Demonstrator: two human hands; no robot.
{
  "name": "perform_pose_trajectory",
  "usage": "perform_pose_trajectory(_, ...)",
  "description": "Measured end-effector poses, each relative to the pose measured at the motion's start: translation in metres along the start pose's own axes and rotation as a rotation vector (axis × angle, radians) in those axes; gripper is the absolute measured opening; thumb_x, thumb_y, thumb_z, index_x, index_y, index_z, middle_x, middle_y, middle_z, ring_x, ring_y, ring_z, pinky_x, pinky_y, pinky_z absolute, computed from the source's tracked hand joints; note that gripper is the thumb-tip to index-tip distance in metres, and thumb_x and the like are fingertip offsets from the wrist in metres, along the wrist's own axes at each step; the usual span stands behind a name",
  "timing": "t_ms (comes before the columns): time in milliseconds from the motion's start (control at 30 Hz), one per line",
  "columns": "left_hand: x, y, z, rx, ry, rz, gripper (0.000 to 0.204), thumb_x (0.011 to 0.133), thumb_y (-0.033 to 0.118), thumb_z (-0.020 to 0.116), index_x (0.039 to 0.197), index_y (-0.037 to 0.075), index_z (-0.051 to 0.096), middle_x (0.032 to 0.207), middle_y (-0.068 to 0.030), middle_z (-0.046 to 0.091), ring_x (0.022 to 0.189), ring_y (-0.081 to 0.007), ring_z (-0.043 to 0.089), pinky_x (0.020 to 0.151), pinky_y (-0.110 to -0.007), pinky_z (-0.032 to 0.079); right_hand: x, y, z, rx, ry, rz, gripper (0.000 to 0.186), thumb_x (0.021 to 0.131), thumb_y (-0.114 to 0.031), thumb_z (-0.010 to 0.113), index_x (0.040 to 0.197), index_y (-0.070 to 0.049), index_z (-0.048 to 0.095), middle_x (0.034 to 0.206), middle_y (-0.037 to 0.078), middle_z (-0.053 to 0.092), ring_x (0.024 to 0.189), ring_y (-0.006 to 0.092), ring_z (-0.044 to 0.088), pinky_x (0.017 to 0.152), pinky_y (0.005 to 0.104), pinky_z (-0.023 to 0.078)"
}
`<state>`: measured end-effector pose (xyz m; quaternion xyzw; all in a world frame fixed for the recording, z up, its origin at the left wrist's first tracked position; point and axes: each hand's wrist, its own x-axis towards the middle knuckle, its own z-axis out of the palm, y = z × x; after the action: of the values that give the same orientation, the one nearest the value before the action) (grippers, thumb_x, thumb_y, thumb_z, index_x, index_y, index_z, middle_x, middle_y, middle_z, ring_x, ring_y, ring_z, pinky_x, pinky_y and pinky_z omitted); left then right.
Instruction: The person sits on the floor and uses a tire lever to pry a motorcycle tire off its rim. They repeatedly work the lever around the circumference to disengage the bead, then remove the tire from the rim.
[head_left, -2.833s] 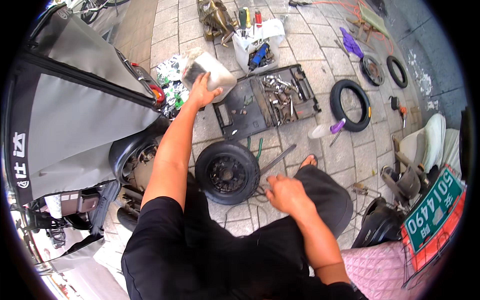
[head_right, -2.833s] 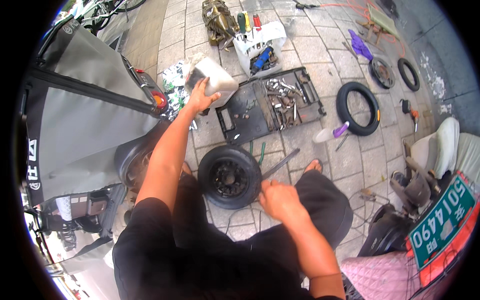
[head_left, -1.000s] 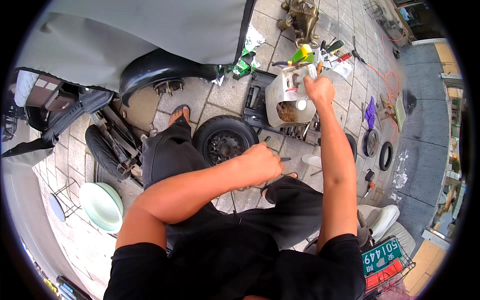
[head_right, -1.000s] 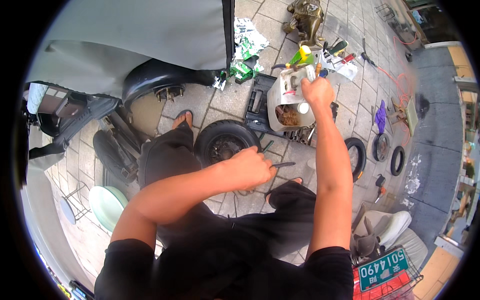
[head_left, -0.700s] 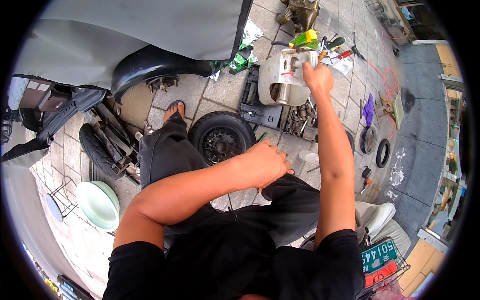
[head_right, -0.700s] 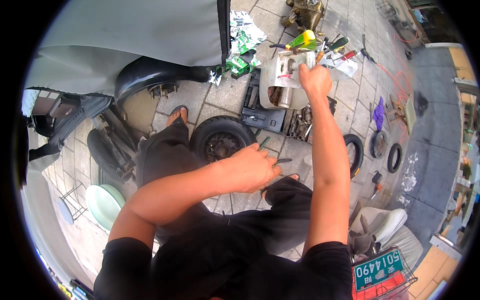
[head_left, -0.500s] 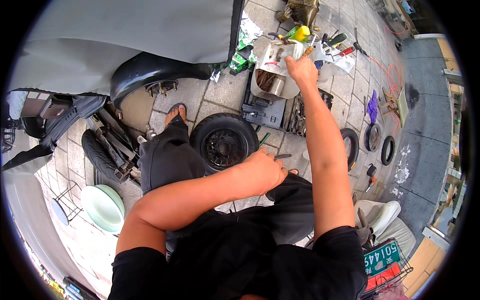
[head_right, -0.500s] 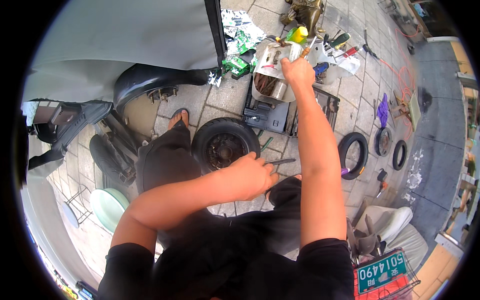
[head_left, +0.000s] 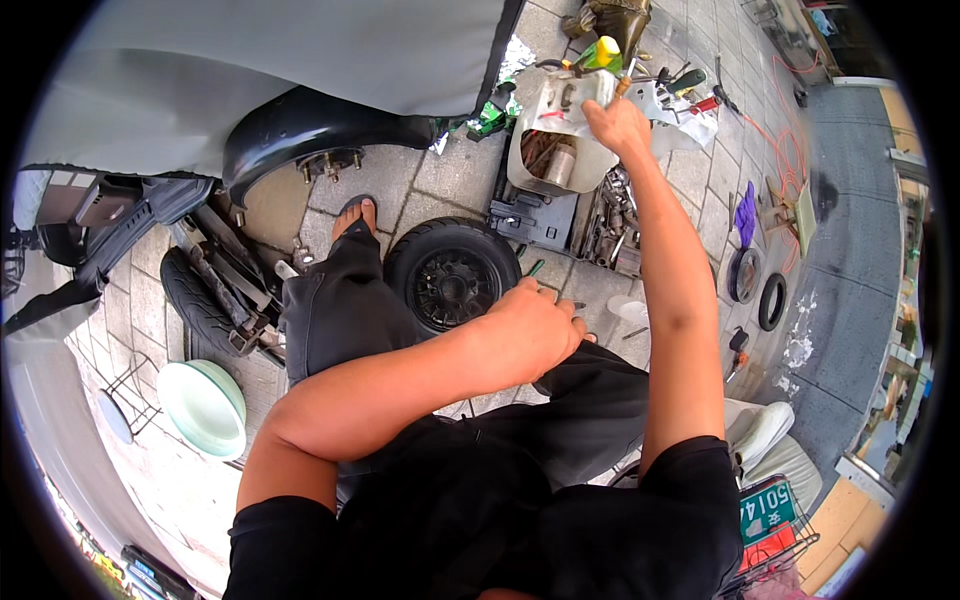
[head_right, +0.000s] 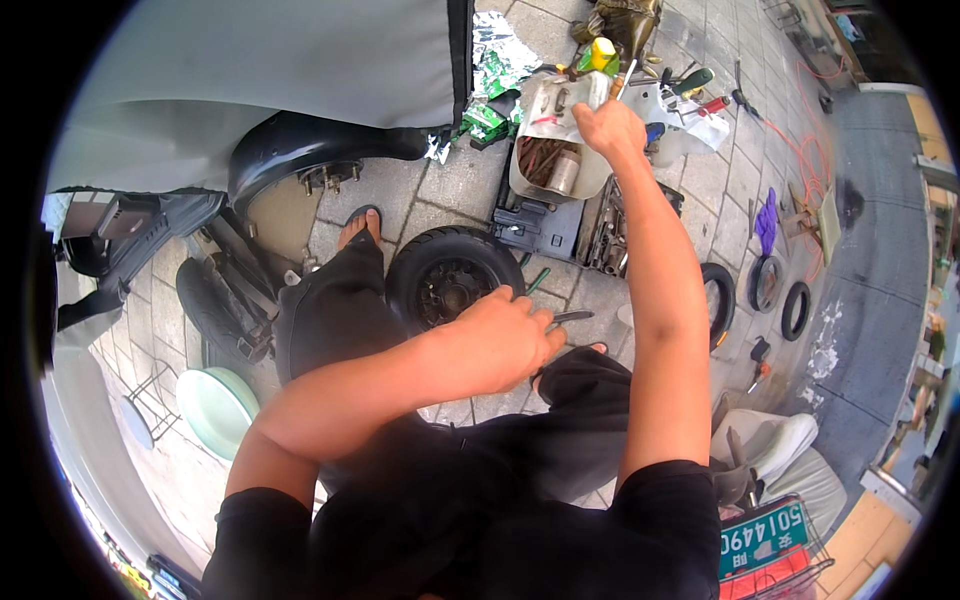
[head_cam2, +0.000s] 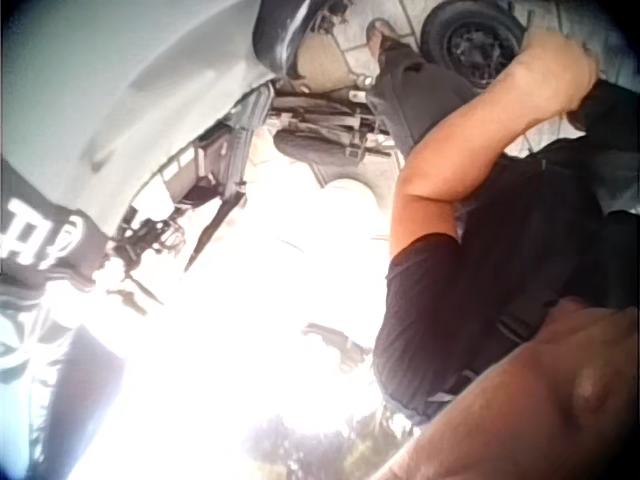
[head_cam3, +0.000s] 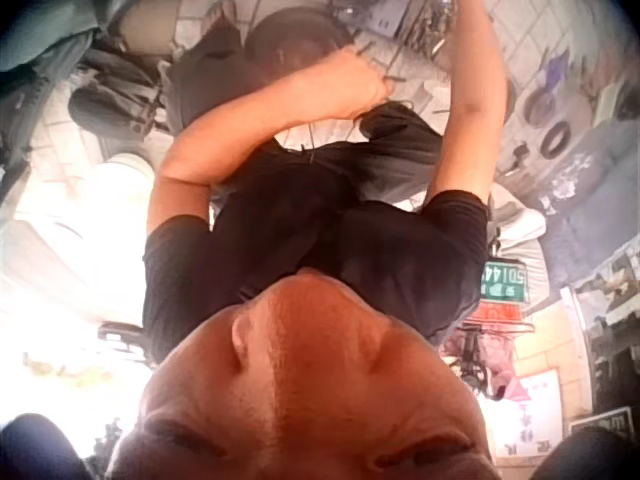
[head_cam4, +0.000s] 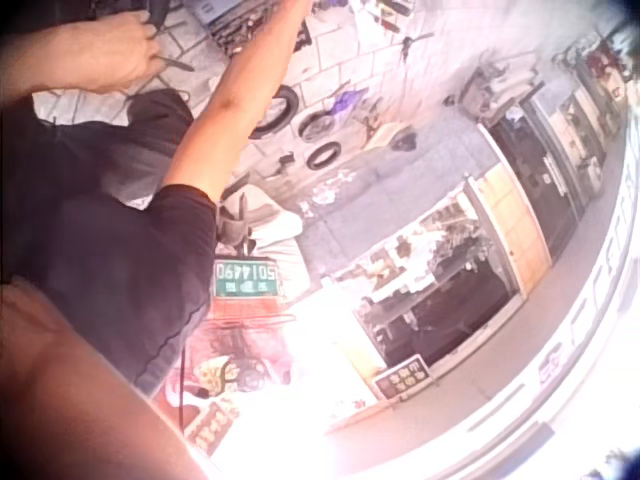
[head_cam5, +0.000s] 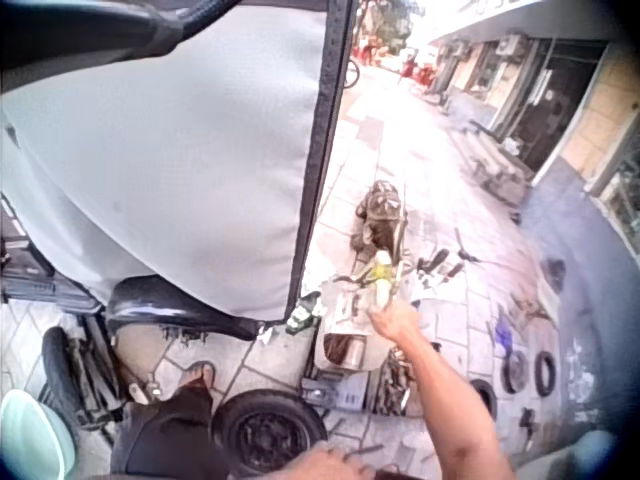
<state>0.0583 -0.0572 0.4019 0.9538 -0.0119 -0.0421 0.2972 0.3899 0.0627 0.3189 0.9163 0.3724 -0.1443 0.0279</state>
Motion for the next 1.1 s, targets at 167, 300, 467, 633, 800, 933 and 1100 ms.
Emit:
perform_pose_trajectory(167,-0.003,0.001,0.003,0.028,-0.036,0.011,0.036,0.093,0.022,0.074,0.125,0.005,0.072,0.11,-0.0114,0.074,0.104,-0.0305,0.073,0.09,-0.045,0.053,-0.03,0.049,0.008,-0.03,-0.044,-0.124,0.073,0.089,-0.057,0.059,0.101,0.012,0.078,0.106,0.036,0.076,0.109,0.0493,0.074,0.1,0.051,0.056)
perform_pose_trajectory(300,-0.001,0.004,0.005,0.034,-0.095,0.008,0.037,0.094,0.021,0.073,0.127,0.006,0.072,0.112,-0.011,0.074,0.106,-0.0308,0.073,0.091,-0.045,0.052,-0.075,0.061,0.017,0.014,-0.074,-0.036,0.075,0.089,-0.058,0.06,0.101,0.014,0.077,0.107,0.038,0.075,0.111,0.0503,0.073,0.101,0.0515,0.056)
perform_pose_trajectory(467,0.005,0.009,0.012,0.069,-0.186,0.035,0.037,0.094,0.02,0.071,0.128,0.008,0.073,0.116,-0.0119,0.074,0.108,-0.0307,0.073,0.092,-0.045,0.052,-0.107,0.096,0.043,0.124,-0.081,0.123,0.077,0.09,-0.062,0.061,0.124,0.005,0.074,0.124,0.034,0.074,0.121,0.0462,0.072,0.107,0.0517,0.053)
perform_pose_trajectory(633,0.011,0.006,0.01,0.043,-0.31,-0.022,0.048,0.091,0.029,0.078,0.133,0.007,0.069,0.122,-0.0133,0.073,0.112,-0.0311,0.073,0.095,-0.046,0.053,-0.09,0.088,0.041,0.254,-0.077,0.211,0.084,0.087,-0.068,0.061,0.141,-0.003,0.07,0.142,0.027,0.07,0.135,0.0399,0.066,0.112,0.0494,0.05)
perform_pose_trajectory(800,0.009,0.003,0.019,0.059,-0.351,-0.036,0.05,0.093,0.031,0.078,0.136,0.008,0.067,0.125,-0.0143,0.072,0.116,-0.0325,0.072,0.098,-0.047,0.054,-0.1,0.069,0.028,0.186,-0.073,0.306,0.098,0.087,-0.075,0.061,0.156,-0.005,0.056,0.154,0.026,0.06,0.14,0.0413,0.062,0.116,0.0517,0.047)
perform_pose_trajectory(933,0.002,-0.013,0.015,0.039,-0.38,-0.13,0.051,0.094,0.031,0.077,0.139,0.01,0.066,0.128,-0.0157,0.072,0.122,-0.0363,0.07,0.101,-0.05,0.054,-0.138,0.074,0.023,0.308,0.306,0.196,0.084,0.092,-0.069,0.068,0.141,-0.002,0.06,0.144,0.027,0.06,0.13,0.0446,0.065,0.109,0.0542,0.05)
perform_pose_trajectory(1100,0.004,-0.043,-0.034,0.147,-0.04,-0.34,0.051,0.099,0.028,0.073,0.144,0.006,0.063,0.125,-0.0225,0.073,0.114,-0.0433,0.071,0.099,-0.051,0.058,-0.225,0.092,0.079,0.631,0.397,0.115,0.056,0.096,-0.049,0.071,0.124,0.0,0.069,0.114,0.021,0.076,0.11,0.0385,0.073,0.098,0.0468,0.056)
